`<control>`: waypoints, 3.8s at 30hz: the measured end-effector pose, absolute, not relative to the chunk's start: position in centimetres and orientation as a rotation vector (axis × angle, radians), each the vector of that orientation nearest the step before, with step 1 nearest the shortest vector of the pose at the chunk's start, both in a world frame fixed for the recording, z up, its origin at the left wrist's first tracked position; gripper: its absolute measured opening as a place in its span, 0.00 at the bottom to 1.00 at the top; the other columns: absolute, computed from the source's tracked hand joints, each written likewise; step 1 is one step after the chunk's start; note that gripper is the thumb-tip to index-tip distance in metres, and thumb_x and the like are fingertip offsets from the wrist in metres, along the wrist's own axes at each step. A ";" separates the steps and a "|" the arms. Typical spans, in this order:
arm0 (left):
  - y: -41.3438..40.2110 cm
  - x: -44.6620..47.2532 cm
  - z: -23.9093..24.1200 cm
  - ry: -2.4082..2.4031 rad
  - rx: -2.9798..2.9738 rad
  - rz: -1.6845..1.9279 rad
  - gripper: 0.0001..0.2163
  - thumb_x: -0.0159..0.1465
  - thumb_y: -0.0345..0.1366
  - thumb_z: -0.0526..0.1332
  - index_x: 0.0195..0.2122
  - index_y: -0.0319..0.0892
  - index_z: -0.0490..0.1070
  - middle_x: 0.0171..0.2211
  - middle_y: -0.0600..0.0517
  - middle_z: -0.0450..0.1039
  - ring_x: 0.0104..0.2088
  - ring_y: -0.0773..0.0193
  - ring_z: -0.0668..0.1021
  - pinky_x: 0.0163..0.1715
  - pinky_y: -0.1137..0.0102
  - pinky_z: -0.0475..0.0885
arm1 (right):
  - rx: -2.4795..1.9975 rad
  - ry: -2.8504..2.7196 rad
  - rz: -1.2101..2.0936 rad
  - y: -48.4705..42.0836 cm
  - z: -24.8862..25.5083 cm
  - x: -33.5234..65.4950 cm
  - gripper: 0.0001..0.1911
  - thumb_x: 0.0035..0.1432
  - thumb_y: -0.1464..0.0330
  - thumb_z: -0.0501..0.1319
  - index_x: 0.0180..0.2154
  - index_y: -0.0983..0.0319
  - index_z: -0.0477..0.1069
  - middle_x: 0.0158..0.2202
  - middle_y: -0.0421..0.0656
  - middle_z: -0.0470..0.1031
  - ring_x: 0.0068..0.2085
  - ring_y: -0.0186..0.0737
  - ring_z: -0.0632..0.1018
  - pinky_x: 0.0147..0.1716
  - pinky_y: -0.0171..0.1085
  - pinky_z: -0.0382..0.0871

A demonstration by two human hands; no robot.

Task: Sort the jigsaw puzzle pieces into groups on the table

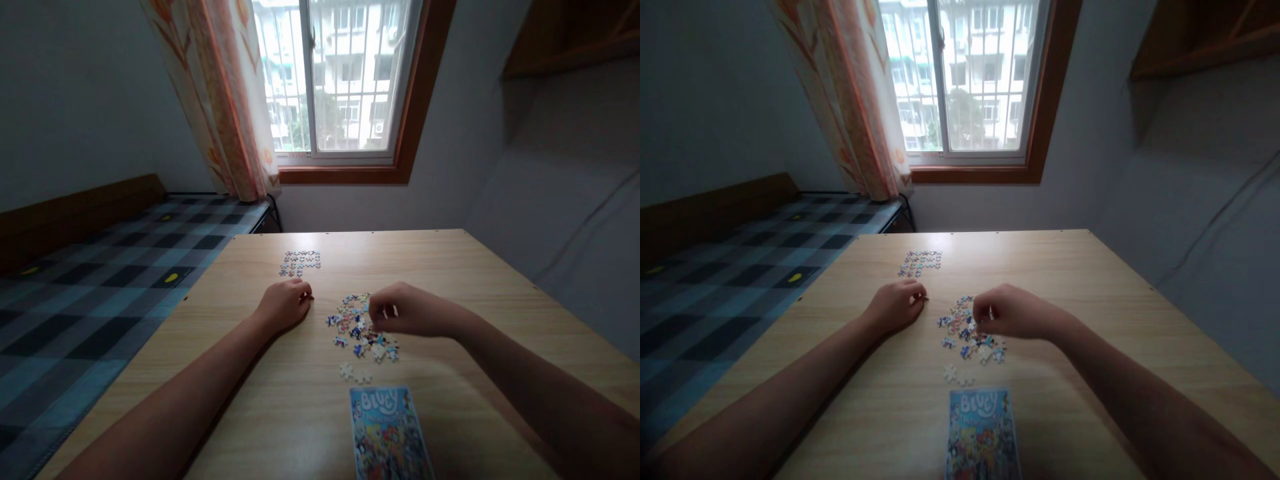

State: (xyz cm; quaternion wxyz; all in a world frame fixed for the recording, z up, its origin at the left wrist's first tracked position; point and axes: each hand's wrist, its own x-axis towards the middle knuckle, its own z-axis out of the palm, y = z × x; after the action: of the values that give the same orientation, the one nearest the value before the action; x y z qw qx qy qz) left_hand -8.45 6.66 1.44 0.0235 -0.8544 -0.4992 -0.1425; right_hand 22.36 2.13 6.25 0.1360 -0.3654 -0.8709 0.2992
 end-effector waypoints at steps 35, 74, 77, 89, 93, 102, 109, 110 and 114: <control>6.0 -6.8 1.4 -1.475 -2.622 -0.223 0.19 0.72 0.45 0.48 0.48 0.50 0.78 0.37 0.48 0.76 0.31 0.62 0.77 0.30 0.70 0.68 | -1.152 -2.237 0.135 8.3 -2.4 27.1 0.12 0.60 0.75 0.60 0.40 0.58 0.82 0.40 0.45 0.81 0.41 0.43 0.78 0.44 0.41 0.72; 6.4 -7.0 0.9 -1.351 -2.896 -0.396 0.16 0.67 0.35 0.53 0.49 0.50 0.78 0.41 0.50 0.79 0.34 0.63 0.78 0.35 0.69 0.70 | -1.147 -2.302 0.086 8.7 -2.7 27.2 0.14 0.69 0.70 0.55 0.47 0.58 0.79 0.46 0.48 0.80 0.48 0.47 0.77 0.51 0.45 0.69; 5.9 -6.9 1.2 -1.317 -3.033 -0.523 0.14 0.62 0.30 0.55 0.40 0.46 0.80 0.35 0.51 0.77 0.30 0.67 0.75 0.33 0.71 0.70 | -1.150 -2.306 0.091 8.7 -2.8 27.3 0.15 0.68 0.70 0.55 0.48 0.59 0.78 0.47 0.48 0.80 0.48 0.47 0.77 0.51 0.46 0.69; 5.2 -6.3 1.7 -1.310 -3.200 -0.680 0.13 0.54 0.25 0.55 0.28 0.43 0.80 0.27 0.52 0.72 0.26 0.69 0.72 0.30 0.72 0.68 | -1.168 -2.296 0.098 8.5 -2.6 27.3 0.17 0.68 0.70 0.54 0.54 0.60 0.74 0.49 0.49 0.80 0.50 0.48 0.77 0.52 0.47 0.68; 5.3 -6.5 1.5 -1.290 -3.208 -0.751 0.13 0.54 0.25 0.55 0.29 0.42 0.80 0.28 0.52 0.72 0.26 0.69 0.71 0.30 0.72 0.67 | -1.173 -2.297 0.102 8.6 -2.7 27.3 0.17 0.67 0.70 0.54 0.54 0.61 0.73 0.49 0.49 0.79 0.51 0.48 0.77 0.52 0.47 0.68; 4.1 -5.1 1.4 -1.476 -3.002 -0.588 0.11 0.62 0.47 0.65 0.38 0.48 0.81 0.39 0.51 0.77 0.29 0.67 0.75 0.35 0.68 0.71 | -1.175 -2.311 0.107 8.7 -2.9 27.4 0.17 0.67 0.69 0.55 0.55 0.62 0.73 0.49 0.50 0.79 0.50 0.49 0.77 0.52 0.48 0.68; 3.7 -4.8 1.6 -1.493 -3.007 -0.501 0.08 0.62 0.43 0.65 0.38 0.47 0.81 0.41 0.51 0.77 0.35 0.63 0.78 0.39 0.67 0.72 | -1.171 -2.316 0.101 8.7 -2.8 27.2 0.17 0.68 0.68 0.54 0.55 0.62 0.73 0.49 0.50 0.79 0.49 0.49 0.77 0.51 0.48 0.69; 3.8 -4.8 1.6 -1.513 -3.016 -0.516 0.08 0.61 0.42 0.66 0.37 0.47 0.80 0.41 0.51 0.77 0.35 0.63 0.78 0.39 0.67 0.72 | -1.174 -2.314 0.101 8.7 -2.8 27.2 0.17 0.68 0.68 0.54 0.55 0.62 0.73 0.50 0.50 0.79 0.50 0.49 0.77 0.51 0.48 0.69; 4.3 -4.9 1.6 -1.610 -3.110 -0.671 0.06 0.59 0.39 0.66 0.32 0.44 0.79 0.36 0.51 0.78 0.31 0.65 0.75 0.35 0.70 0.70 | -1.174 -2.308 0.110 8.7 -2.9 27.2 0.17 0.67 0.69 0.54 0.55 0.60 0.73 0.50 0.49 0.79 0.51 0.50 0.77 0.52 0.49 0.68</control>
State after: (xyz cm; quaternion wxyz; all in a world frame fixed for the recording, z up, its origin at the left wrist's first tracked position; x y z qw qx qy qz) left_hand -4.95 4.35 1.57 -0.2104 -0.8527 -0.4413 -0.1840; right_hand 27.21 8.68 -2.87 0.2713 -0.4361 -0.8571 0.0408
